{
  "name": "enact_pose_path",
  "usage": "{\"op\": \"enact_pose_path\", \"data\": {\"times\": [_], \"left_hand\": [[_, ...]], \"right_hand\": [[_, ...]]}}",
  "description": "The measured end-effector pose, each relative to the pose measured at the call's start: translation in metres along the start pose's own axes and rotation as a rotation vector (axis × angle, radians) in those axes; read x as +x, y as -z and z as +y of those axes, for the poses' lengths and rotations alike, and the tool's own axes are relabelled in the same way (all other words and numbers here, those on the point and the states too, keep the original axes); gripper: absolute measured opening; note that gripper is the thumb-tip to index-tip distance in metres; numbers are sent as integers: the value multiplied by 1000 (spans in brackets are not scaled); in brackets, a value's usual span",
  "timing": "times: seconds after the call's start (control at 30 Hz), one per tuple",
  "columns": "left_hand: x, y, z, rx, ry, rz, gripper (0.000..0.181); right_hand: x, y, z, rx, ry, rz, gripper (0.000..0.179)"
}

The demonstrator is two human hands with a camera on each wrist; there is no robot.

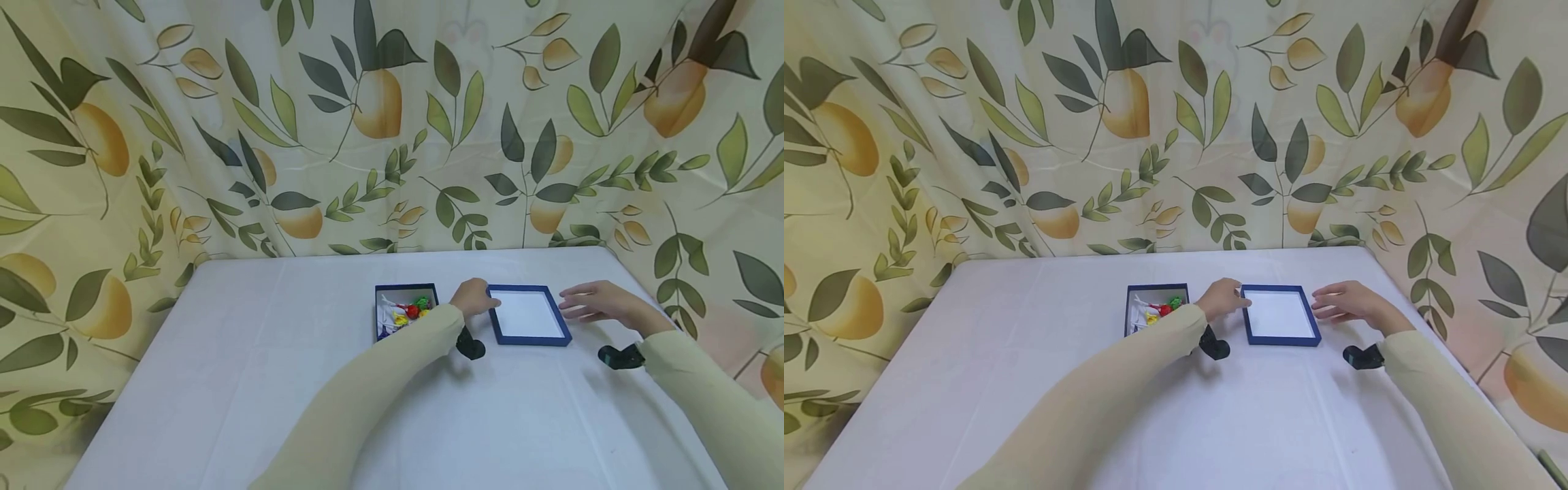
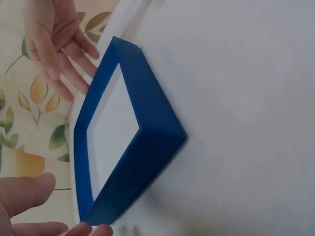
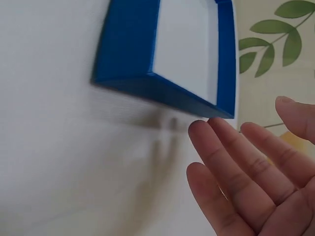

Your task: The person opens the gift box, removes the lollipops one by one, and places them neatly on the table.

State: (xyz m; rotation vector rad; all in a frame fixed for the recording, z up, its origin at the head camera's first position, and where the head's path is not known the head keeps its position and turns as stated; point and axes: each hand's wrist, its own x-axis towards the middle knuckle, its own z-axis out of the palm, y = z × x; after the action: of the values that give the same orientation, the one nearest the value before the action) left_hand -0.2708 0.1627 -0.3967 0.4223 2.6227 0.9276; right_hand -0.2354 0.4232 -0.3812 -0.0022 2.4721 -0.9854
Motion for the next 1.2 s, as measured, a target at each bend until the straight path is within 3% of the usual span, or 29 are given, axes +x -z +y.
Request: {"op": "enact_pose_path", "data": {"times": [0.2,0.43,0.63,0.73,0.93,1.2], "left_hand": [[-5,17,-2,136,-198,37,51],[-11,42,-21,65,-378,23,50],[-22,75,-43,95,-480,31,48],[-33,93,-54,106,-492,45,48],[-54,122,-80,131,-451,57,48],[-75,144,-120,96,-382,87,48]], "right_hand": [[1,2,-17,-72,108,67,55],[3,-5,-46,-124,205,114,51],[5,-11,-68,-149,248,122,48],[3,-14,-82,-168,268,123,47],[1,-20,-108,-191,320,102,44],[5,-27,-136,-183,371,43,43]]}}
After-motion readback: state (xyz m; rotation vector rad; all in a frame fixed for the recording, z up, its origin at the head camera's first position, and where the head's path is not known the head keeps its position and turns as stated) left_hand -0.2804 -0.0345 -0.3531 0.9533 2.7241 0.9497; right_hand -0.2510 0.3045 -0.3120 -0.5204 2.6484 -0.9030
